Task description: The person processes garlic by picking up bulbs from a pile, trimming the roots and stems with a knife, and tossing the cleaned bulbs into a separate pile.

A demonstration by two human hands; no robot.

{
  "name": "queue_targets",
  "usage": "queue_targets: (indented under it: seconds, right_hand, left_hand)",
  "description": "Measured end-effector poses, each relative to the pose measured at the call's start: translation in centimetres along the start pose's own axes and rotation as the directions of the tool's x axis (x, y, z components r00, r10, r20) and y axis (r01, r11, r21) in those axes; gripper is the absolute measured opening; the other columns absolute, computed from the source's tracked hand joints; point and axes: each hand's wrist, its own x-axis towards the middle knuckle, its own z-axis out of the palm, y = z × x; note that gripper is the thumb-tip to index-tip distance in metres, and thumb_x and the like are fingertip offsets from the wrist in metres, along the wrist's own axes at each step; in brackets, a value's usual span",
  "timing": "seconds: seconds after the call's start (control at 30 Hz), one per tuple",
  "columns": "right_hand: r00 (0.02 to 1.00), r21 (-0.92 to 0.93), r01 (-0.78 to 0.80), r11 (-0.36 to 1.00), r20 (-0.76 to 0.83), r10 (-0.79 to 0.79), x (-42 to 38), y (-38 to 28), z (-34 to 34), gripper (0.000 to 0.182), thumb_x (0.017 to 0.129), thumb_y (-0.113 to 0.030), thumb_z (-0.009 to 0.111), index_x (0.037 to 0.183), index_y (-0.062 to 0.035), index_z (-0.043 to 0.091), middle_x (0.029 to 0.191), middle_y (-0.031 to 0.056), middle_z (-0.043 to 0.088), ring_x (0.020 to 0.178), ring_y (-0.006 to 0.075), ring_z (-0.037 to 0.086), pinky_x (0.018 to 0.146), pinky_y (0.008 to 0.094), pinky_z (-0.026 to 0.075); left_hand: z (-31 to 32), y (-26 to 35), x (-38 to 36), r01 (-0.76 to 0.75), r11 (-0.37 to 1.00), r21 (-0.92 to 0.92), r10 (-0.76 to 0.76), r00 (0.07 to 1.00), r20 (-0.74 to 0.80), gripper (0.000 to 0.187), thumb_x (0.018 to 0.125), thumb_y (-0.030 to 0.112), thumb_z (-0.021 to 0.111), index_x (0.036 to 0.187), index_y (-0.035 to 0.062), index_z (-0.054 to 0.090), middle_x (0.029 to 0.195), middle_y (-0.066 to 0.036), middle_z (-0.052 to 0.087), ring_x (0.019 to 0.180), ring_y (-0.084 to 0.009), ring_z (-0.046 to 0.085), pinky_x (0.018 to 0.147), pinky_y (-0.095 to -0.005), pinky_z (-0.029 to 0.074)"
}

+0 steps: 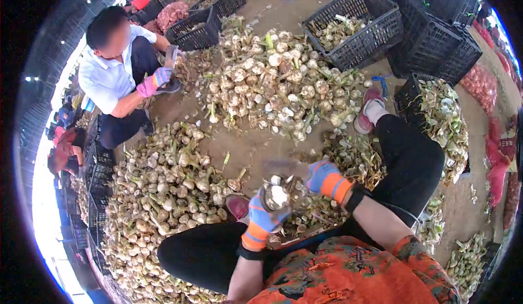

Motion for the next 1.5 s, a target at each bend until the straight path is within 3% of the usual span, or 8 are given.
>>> queue_targets:
  seconds: [0.13, 0.17, 0.43, 0.57, 0.77, 0.87, 1.03, 1.5]
  right_hand:
    - [0.883, 0.596, 0.137, 0.791, -0.435, 0.175, 1.9, 3.4, 0.5, 0.035, 0.062, -0.034, 0.065, 0.075, -0.0016, 0.062, 0.073, 0.0192, 0.061, 0.069, 0.032, 0.06, 0.063, 0.0368, 0.049]
    - [0.882, 0.587, 0.142, 0.797, -0.44, 0.167, 1.5, 3.0, 0.9, 0.035, 0.062, -0.034, 0.065, 0.075, -0.0016, 0.062, 0.073, 0.0192, 0.061, 0.069, 0.032, 0.06, 0.063, 0.0368, 0.049]
    - [0.831, 0.518, 0.552, 0.654, -0.404, -0.382, -2.1, -3.5, 2.5, 0.022, 0.07, -0.018, 0.061, 0.088, -0.0055, 0.063, 0.072, 0.0105, 0.063, 0.064, 0.0159, 0.06, 0.06, 0.0294, 0.048]
    - [0.817, 0.351, 0.556, 0.753, -0.4, -0.416, -2.1, -4.1, 1.7, 0.022, 0.069, -0.024, 0.061, 0.086, -0.0102, 0.063, 0.076, 0.0165, 0.062, 0.068, 0.0272, 0.062, 0.06, 0.0352, 0.048]
    - [0.983, 0.214, 0.174, 0.961, -0.093, -0.158, 5.5, 4.4, 9.5, 0.022, 0.07, -0.022, 0.061, 0.078, -0.0012, 0.061, 0.065, 0.0131, 0.061, 0.056, 0.0257, 0.06, 0.054, 0.0351, 0.048]
    - [0.989, 0.96, 0.102, -0.26, -0.07, 0.131, 4.9, 9.4, 7.5, 0.023, 0.078, -0.021, 0.05, 0.082, -0.0015, 0.061, 0.057, 0.0108, 0.052, 0.048, 0.0211, 0.05, 0.043, 0.0345, 0.043]
    - [0.789, 0.809, 0.526, -0.261, -0.35, 0.506, -2.7, 4.1, -4.6, 0.004, 0.077, -0.003, 0.048, 0.081, -0.0024, 0.049, 0.065, 0.0024, 0.042, 0.056, 0.0156, 0.048, 0.047, 0.0295, 0.045]
    - [0.838, 0.883, 0.405, 0.238, -0.463, 0.288, -3.4, 2.8, -5.9, 0.011, 0.075, -0.003, 0.056, 0.086, -0.0026, 0.057, 0.073, 0.0032, 0.056, 0.064, 0.0137, 0.055, 0.052, 0.0262, 0.047]
  left_hand:
    - [-0.2, -5.2, 1.0, 0.171, -0.362, -0.916, -0.295, 0.911, 0.287, 0.024, 0.076, 0.008, 0.06, 0.099, 0.0031, 0.055, 0.081, -0.007, 0.06, 0.074, -0.0203, 0.059, 0.073, -0.0314, 0.048]
    - [-0.2, -3.8, 0.6, -0.015, 0.391, -0.92, -0.011, 1.0, -0.02, 0.012, 0.08, 0.008, 0.058, 0.091, 0.0052, 0.056, 0.081, -0.007, 0.059, 0.074, -0.0181, 0.057, 0.076, -0.0339, 0.049]
    - [0.8, -2.1, 2.1, 0.029, -0.273, -0.962, -0.268, 0.958, 0.105, 0.002, 0.082, 0.005, 0.056, 0.084, 0.0047, 0.055, 0.081, -0.006, 0.059, 0.08, -0.0183, 0.059, 0.073, -0.0315, 0.052]
    - [1.6, 0.8, 1.4, -0.019, 0.547, -0.837, -0.252, 0.95, -0.186, 0.014, 0.085, 0.006, 0.049, 0.098, 0.0038, 0.05, 0.094, -0.008, 0.056, 0.085, -0.0188, 0.058, 0.074, -0.0303, 0.05]
    - [2.1, -3.1, 2.0, 0.13, -0.463, -0.877, -0.197, 0.949, 0.245, 0.005, 0.083, 0.008, 0.049, 0.084, 0.0066, 0.054, 0.073, -0.006, 0.056, 0.066, -0.0164, 0.056, 0.062, -0.025, 0.048]
    - [-1.8, -11.5, 1.1, -0.173, 0.864, -0.474, -0.07, 0.889, -0.452, 0.011, 0.082, 0.016, 0.05, 0.082, 0.0062, 0.055, 0.075, -0.006, 0.058, 0.064, -0.0131, 0.053, 0.058, -0.0252, 0.047]
    - [-12.0, -10.9, 1.5, -0.767, 0.01, -0.641, -0.67, 0.471, -0.574, 0.034, 0.079, 0.03, 0.061, 0.094, -0.0002, 0.055, 0.083, -0.01, 0.059, 0.073, -0.0167, 0.056, 0.07, -0.0238, 0.049]
    - [15.0, -18.8, 24.2, 0.456, 0.231, -0.86, -0.679, 0.708, 0.194, 0.004, 0.077, 0.008, 0.059, 0.079, 0.0056, 0.058, 0.074, -0.001, 0.059, 0.067, -0.0103, 0.054, 0.057, -0.0221, 0.041]
